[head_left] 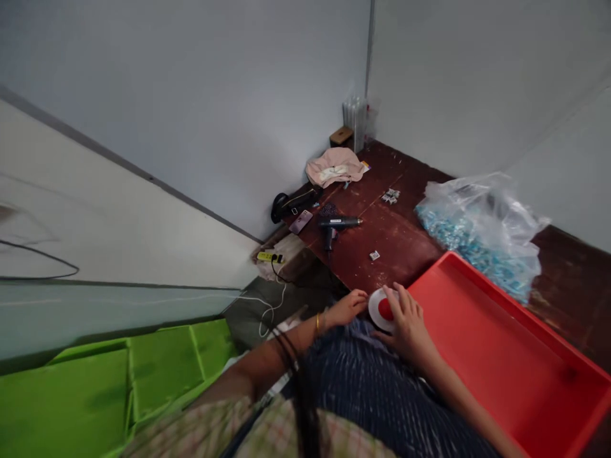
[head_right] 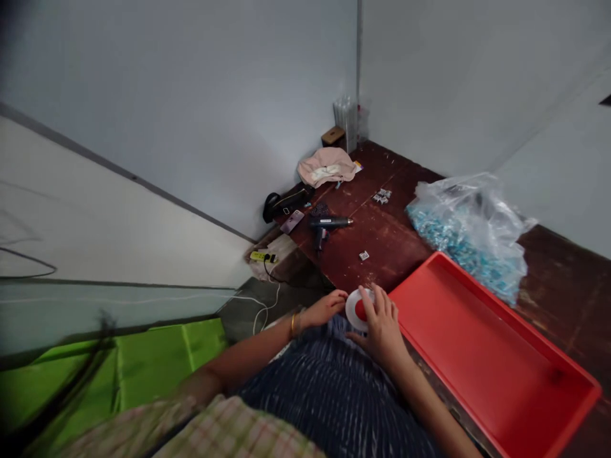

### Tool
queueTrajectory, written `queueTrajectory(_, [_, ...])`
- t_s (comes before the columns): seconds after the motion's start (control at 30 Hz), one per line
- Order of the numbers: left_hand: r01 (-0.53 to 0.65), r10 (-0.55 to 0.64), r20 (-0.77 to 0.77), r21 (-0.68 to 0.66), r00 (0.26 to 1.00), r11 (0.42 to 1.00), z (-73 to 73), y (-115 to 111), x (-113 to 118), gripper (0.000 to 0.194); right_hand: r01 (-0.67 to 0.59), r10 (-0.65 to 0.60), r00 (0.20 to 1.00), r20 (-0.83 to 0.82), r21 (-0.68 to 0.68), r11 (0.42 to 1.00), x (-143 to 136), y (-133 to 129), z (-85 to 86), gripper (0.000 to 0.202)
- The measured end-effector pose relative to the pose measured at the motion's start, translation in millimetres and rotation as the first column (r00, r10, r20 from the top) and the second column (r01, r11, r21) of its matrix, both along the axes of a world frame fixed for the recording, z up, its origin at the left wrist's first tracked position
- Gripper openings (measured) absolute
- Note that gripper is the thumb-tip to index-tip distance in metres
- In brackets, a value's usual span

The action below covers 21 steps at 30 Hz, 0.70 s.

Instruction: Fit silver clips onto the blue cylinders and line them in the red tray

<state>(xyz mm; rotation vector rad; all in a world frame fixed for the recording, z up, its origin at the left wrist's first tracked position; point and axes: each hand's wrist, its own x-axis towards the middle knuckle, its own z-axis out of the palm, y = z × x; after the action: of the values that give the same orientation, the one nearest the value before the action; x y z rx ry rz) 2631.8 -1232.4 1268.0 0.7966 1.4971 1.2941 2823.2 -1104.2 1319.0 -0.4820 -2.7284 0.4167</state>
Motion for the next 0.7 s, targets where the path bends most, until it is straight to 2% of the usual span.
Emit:
queueTrajectory(0.07, [0.012,-0.012,0.046,-0.018,0.999,1.0,-8.7,21,-43,0.034,0.063,-0.064,0.998,-0.017,-0.06,0.996,-22,26,-0.4,0.094])
queueTrajectory(0.13, [-0.001,0.003,0.104,-0.023,0.995,1.0,-14.6,46,-94,0.039,0.208,-0.21,0.978,-0.009,-0.101,0.973,-37,57,-4.3,0.087])
queueTrajectory(0.23, [-0.099,0.1,0.163,-0.019,0.982,0.995,-18.7,91,-181,0.046,0.469,-0.458,0.882,0.112,-0.105,0.877,-42,103,-22.0,0.079])
queueTrajectory(0.33, [-0.241,0.247,0.16,-0.057,0.956,0.969,-22.4,142,-275,0.039,0.628,-0.566,0.752,0.338,-0.108,0.77,-32,131,-51.2,0.082])
queueTrajectory(0.43, [-0.356,0.366,0.126,-0.099,0.922,0.929,-33.3,193,-365,0.026,0.706,-0.535,0.663,0.524,-0.201,0.679,-22,137,-82.1,0.081])
queueTrajectory(0.53, [-0.461,0.473,0.085,-0.129,0.877,0.878,-51.6,236,-435,0.022,0.767,-0.487,0.624,0.612,-0.361,0.529,-22,126,-107.2,0.067])
queueTrajectory(0.6, [-0.531,0.542,0.052,-0.142,0.839,0.836,-64.4,258,-469,0.023,0.784,-0.472,0.62,0.627,-0.467,0.408,-27,116,-119.5,0.054])
queueTrajectory(0.7, [-0.607,0.613,-0.004,-0.143,0.79,0.781,-78.7,283,-504,0.023,0.793,-0.485,0.599,0.637,-0.553,0.254,-36,106,-131.6,0.044])
